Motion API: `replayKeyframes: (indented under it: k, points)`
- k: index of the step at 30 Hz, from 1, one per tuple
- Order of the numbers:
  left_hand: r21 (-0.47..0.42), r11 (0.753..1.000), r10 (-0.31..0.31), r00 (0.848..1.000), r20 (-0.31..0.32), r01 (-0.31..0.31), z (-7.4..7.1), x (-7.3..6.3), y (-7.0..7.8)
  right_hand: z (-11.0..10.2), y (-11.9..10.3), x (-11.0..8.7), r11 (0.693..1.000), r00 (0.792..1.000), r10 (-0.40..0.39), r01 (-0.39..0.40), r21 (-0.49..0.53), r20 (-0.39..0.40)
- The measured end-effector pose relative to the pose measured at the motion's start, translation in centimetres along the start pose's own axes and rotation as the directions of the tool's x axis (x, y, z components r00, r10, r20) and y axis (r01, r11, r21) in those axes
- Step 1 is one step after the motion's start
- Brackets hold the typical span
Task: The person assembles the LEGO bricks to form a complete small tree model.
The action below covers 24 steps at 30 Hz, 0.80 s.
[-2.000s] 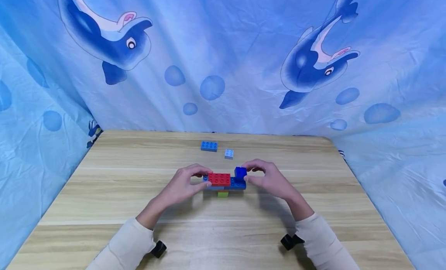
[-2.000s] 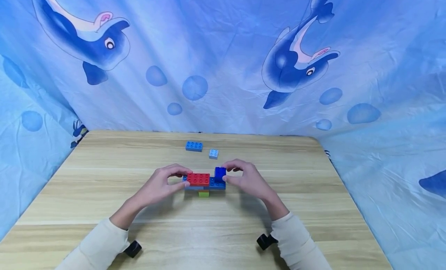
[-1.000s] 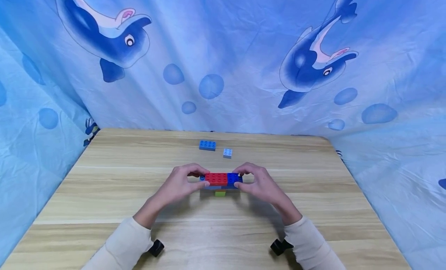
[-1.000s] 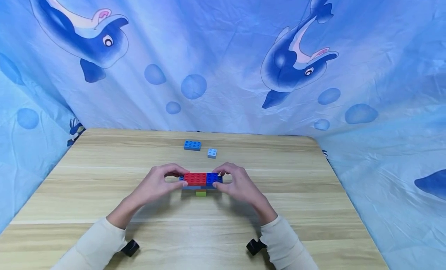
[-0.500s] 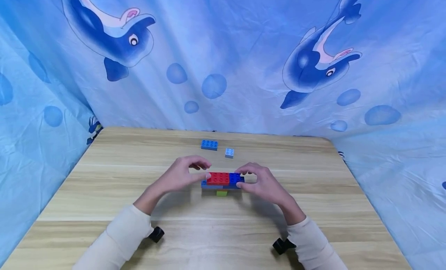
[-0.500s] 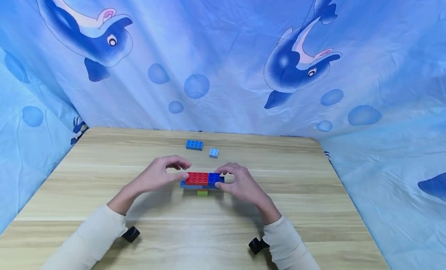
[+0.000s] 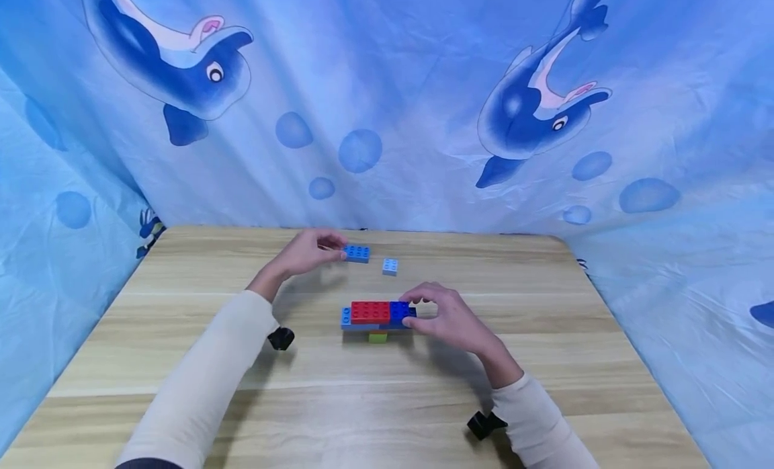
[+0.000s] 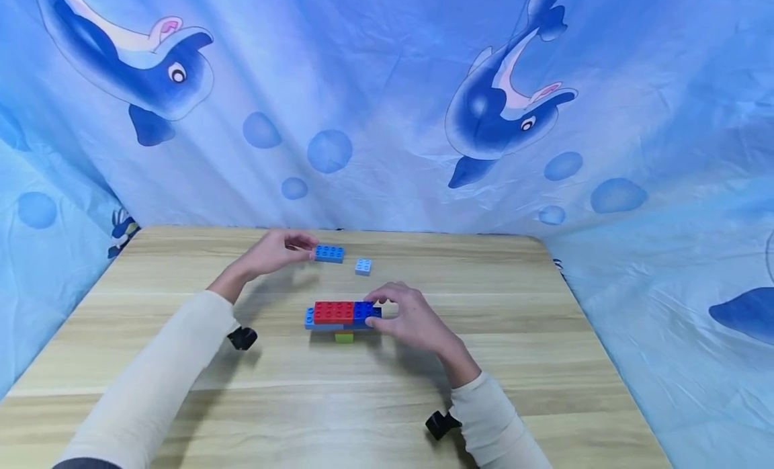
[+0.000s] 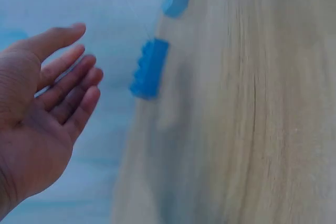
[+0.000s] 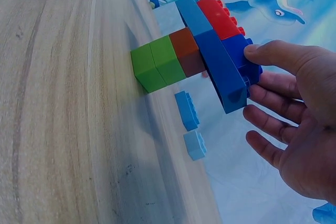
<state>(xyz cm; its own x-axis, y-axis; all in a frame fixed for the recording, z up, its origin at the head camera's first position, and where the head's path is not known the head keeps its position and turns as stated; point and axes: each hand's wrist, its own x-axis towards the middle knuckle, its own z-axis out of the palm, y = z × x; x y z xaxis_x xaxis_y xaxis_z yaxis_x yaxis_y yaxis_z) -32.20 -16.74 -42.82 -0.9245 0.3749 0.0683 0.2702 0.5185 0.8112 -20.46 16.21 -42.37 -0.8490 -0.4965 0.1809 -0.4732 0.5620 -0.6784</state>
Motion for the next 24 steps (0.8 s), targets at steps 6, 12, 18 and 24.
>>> replayKeyframes:
  k: [6,12,18,24]
  points:
    - [-0.023,0.996,-0.088,0.995,0.043,0.089,1.0,1.8,-3.1,0.0,0.1,-0.4,1.000,1.000,0.017,-0.017,-0.005,0.011]
    - [-0.032,0.992,-0.123,0.992,0.018,0.124,1.1,2.7,-4.3,-0.1,0.0,-0.2,1.000,1.000,0.005,-0.005,-0.011,0.000]
    - [0.012,0.988,-0.156,0.988,0.008,0.156,1.5,3.2,-4.6,0.0,-0.1,0.0,1.000,1.000,0.009,-0.009,-0.003,0.000]
    - [0.053,0.985,-0.164,0.986,-0.032,0.166,1.7,3.3,-4.5,0.0,0.1,0.1,1.000,1.000,0.007,-0.008,-0.013,-0.006]
